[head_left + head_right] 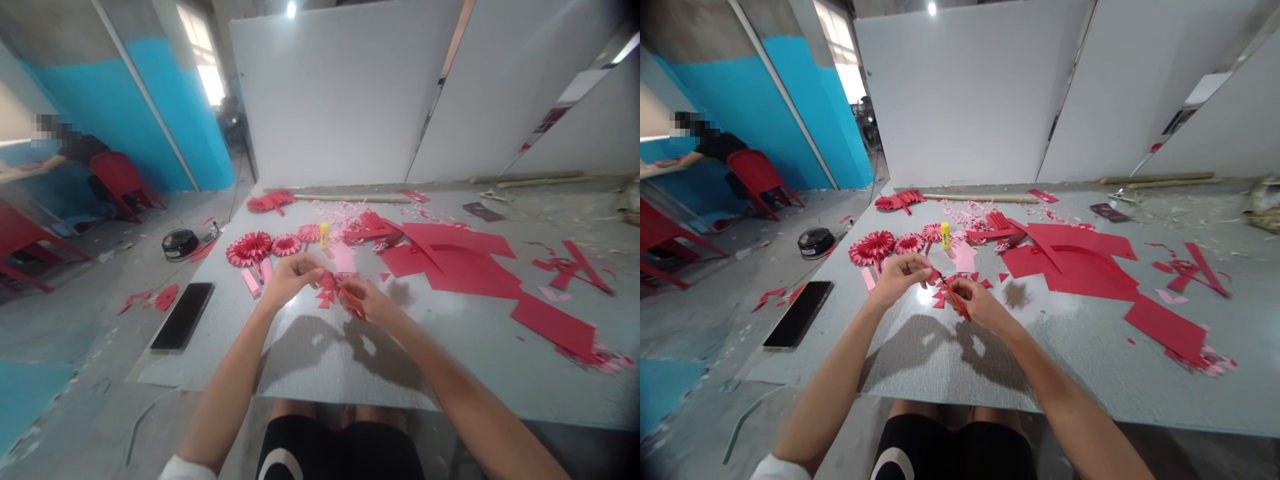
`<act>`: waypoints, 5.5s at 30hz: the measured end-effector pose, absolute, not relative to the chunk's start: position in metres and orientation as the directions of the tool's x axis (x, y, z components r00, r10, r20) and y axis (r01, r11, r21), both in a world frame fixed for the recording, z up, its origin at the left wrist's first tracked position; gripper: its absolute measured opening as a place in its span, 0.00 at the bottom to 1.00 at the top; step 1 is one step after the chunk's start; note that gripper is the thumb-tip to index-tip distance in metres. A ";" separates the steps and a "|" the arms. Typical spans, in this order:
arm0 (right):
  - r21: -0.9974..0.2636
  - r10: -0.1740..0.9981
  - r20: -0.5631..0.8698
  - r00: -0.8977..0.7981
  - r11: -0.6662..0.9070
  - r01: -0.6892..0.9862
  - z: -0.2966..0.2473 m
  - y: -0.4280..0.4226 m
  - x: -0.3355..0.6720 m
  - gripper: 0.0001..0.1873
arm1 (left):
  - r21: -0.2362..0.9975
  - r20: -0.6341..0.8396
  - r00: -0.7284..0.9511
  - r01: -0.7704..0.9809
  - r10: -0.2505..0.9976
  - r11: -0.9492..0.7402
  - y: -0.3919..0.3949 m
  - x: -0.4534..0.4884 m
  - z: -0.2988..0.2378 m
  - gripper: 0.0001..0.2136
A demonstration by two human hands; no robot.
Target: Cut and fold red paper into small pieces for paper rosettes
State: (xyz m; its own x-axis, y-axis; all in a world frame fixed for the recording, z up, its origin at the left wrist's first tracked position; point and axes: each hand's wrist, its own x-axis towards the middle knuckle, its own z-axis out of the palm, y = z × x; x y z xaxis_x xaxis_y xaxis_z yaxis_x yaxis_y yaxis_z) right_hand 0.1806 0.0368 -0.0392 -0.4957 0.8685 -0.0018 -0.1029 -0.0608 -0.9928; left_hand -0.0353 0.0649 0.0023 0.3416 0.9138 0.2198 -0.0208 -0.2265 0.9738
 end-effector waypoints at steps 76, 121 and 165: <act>-0.995 0.858 -0.010 -0.514 -0.060 -0.081 -0.039 0.037 0.184 0.18 | 0.954 0.275 0.375 0.007 0.885 -0.299 0.058 -0.032 0.008 0.14; -0.996 0.826 -0.013 -0.563 -0.062 -0.068 -0.026 0.032 0.185 0.20 | 0.954 0.271 0.416 0.005 0.868 -0.300 0.059 -0.034 0.005 0.17; -0.985 0.862 0.023 -0.506 -0.067 -0.160 -0.042 0.038 0.179 0.20 | 0.969 0.175 0.509 0.062 0.843 -0.239 0.062 -0.029 0.000 0.16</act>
State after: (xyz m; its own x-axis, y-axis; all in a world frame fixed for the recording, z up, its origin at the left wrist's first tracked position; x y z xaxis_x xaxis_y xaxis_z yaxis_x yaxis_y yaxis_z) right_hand 0.1787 0.0375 -0.0420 -0.5058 0.8624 0.0231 -0.1597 -0.0673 -0.9849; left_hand -0.0292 0.0622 0.0005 0.5092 0.8426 0.1752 0.0618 -0.2388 0.9691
